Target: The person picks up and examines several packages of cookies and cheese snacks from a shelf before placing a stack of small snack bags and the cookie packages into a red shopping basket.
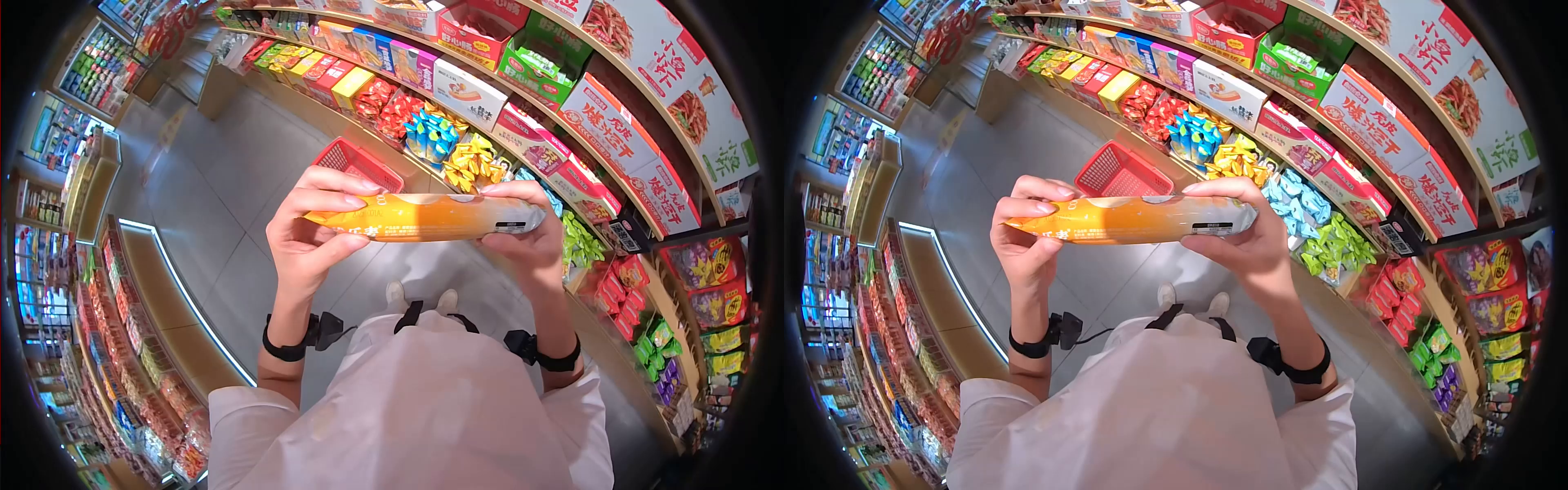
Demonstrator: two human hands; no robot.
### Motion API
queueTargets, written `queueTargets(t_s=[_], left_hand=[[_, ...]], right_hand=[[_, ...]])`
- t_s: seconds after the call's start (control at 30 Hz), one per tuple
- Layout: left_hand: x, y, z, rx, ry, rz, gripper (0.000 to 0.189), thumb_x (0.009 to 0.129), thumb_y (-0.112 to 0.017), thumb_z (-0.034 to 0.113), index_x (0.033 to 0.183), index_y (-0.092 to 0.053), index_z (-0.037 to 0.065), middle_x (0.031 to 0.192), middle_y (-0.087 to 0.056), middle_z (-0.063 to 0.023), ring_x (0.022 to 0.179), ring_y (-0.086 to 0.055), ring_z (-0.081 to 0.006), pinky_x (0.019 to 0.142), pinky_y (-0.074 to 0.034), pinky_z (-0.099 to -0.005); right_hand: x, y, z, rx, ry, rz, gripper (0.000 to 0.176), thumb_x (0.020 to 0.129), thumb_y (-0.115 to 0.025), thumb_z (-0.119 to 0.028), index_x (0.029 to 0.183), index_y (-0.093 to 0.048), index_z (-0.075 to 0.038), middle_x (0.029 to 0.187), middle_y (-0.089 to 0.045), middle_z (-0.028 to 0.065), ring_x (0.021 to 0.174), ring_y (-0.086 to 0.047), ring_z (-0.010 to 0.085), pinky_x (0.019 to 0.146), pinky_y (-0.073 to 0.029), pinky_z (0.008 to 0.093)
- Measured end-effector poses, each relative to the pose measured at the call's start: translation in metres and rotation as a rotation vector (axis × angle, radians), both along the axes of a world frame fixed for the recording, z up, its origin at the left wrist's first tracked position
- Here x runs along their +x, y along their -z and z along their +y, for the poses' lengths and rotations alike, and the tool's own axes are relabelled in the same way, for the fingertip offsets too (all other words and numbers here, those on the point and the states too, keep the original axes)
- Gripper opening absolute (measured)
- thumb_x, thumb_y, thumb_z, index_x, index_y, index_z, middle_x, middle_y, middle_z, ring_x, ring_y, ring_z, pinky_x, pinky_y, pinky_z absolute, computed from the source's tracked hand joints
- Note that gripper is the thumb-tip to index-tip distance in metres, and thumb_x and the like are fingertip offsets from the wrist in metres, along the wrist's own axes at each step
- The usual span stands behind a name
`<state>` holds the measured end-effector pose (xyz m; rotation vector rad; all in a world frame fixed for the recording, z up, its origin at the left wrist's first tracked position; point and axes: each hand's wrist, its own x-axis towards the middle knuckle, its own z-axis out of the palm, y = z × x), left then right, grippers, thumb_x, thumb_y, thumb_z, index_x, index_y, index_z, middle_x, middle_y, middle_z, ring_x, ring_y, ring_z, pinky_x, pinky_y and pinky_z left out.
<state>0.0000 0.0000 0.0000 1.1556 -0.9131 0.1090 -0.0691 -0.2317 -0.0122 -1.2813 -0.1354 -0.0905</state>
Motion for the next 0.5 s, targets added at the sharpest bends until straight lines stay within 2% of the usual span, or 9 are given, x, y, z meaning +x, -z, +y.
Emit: queueTargets(t_s=[0.5], left_hand=[[-0.011, -0.012, 0.015, 0.108, -0.067, -0.043, 0.033, 0.066, -0.069, -0.002, 0.096, -0.057, -0.001, 0.102, -0.054, -0.0169, 0.096, -0.055, -0.0235, 0.082, -0.047, -0.0327]], right_hand=[[0.011, 0.002, 0.006, -0.003, -0.041, -0.209, 0.045, 0.064, -0.072, 0.006, 0.104, -0.053, 0.001, 0.106, -0.056, 0.0099, 0.098, -0.054, 0.0164, 0.086, -0.043, 0.0288]])
